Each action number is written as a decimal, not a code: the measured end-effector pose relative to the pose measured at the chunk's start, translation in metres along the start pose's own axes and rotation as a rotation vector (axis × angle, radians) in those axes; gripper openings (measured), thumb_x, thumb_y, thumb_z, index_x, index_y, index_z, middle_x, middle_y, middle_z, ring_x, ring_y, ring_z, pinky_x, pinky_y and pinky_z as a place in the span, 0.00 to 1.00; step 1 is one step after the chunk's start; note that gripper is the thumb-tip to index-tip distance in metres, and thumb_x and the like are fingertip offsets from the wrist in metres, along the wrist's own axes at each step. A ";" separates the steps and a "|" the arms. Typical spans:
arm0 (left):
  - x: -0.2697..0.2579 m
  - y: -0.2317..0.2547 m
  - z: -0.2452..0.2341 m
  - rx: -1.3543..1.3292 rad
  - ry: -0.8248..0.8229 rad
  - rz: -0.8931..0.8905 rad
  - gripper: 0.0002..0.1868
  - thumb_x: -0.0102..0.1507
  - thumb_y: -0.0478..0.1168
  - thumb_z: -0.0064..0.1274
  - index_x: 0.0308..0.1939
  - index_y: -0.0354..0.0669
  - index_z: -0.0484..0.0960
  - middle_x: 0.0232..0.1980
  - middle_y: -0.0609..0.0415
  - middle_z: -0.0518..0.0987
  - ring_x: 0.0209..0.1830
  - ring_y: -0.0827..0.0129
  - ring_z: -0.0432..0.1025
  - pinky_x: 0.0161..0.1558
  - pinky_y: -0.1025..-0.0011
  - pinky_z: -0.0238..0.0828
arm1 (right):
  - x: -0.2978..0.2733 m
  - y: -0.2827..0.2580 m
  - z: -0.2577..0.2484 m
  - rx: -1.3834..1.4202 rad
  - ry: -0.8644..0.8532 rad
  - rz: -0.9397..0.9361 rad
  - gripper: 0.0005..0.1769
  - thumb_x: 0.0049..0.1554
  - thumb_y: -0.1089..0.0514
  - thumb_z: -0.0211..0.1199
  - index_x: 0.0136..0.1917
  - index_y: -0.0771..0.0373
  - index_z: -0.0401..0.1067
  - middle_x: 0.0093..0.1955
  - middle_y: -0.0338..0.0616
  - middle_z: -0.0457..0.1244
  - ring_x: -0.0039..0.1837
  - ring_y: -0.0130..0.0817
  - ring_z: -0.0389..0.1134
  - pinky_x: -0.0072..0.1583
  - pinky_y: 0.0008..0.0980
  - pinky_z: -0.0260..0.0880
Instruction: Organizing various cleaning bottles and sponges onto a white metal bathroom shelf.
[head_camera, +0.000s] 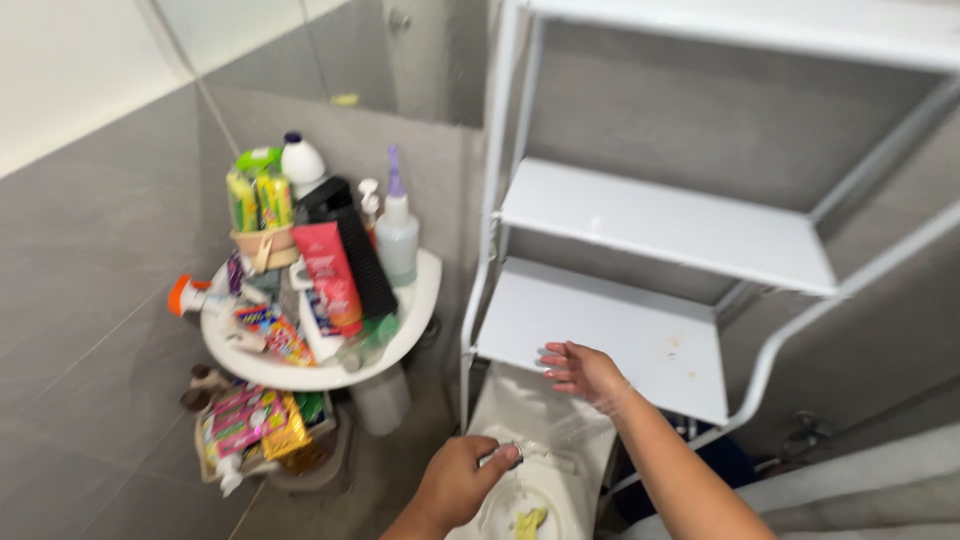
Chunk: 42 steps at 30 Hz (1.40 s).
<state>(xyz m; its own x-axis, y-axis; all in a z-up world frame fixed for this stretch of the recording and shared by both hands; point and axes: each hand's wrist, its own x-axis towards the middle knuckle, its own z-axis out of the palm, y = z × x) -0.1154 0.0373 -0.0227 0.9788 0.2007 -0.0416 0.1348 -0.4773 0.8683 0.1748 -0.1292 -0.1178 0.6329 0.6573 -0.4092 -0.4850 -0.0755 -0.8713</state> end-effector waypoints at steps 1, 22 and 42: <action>0.003 0.012 0.003 0.003 -0.006 0.031 0.31 0.63 0.62 0.53 0.27 0.34 0.79 0.22 0.42 0.71 0.23 0.54 0.66 0.31 0.59 0.65 | -0.006 -0.009 -0.023 -0.003 0.016 -0.027 0.27 0.67 0.45 0.40 0.66 0.59 0.71 0.61 0.45 0.70 0.58 0.39 0.70 0.60 0.41 0.70; 0.010 0.020 -0.030 0.226 0.419 -0.328 0.34 0.61 0.71 0.44 0.45 0.47 0.85 0.45 0.42 0.84 0.51 0.46 0.77 0.52 0.54 0.74 | 0.039 -0.003 -0.046 -0.575 0.425 -0.230 0.25 0.64 0.51 0.50 0.72 0.56 0.71 0.73 0.48 0.63 0.74 0.43 0.61 0.74 0.40 0.54; -0.003 0.090 0.062 0.357 -0.083 0.069 0.32 0.65 0.66 0.46 0.31 0.38 0.82 0.32 0.41 0.81 0.38 0.46 0.76 0.43 0.51 0.71 | -0.033 0.030 -0.212 -0.581 0.788 -0.270 0.24 0.67 0.47 0.48 0.67 0.60 0.75 0.62 0.55 0.70 0.62 0.45 0.69 0.66 0.37 0.64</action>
<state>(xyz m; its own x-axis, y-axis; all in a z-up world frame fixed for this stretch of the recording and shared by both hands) -0.0966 -0.0594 0.0249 0.9946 0.0947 -0.0416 0.0992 -0.7588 0.6438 0.2673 -0.3125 -0.1879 0.9974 0.0409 -0.0585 -0.0311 -0.4883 -0.8721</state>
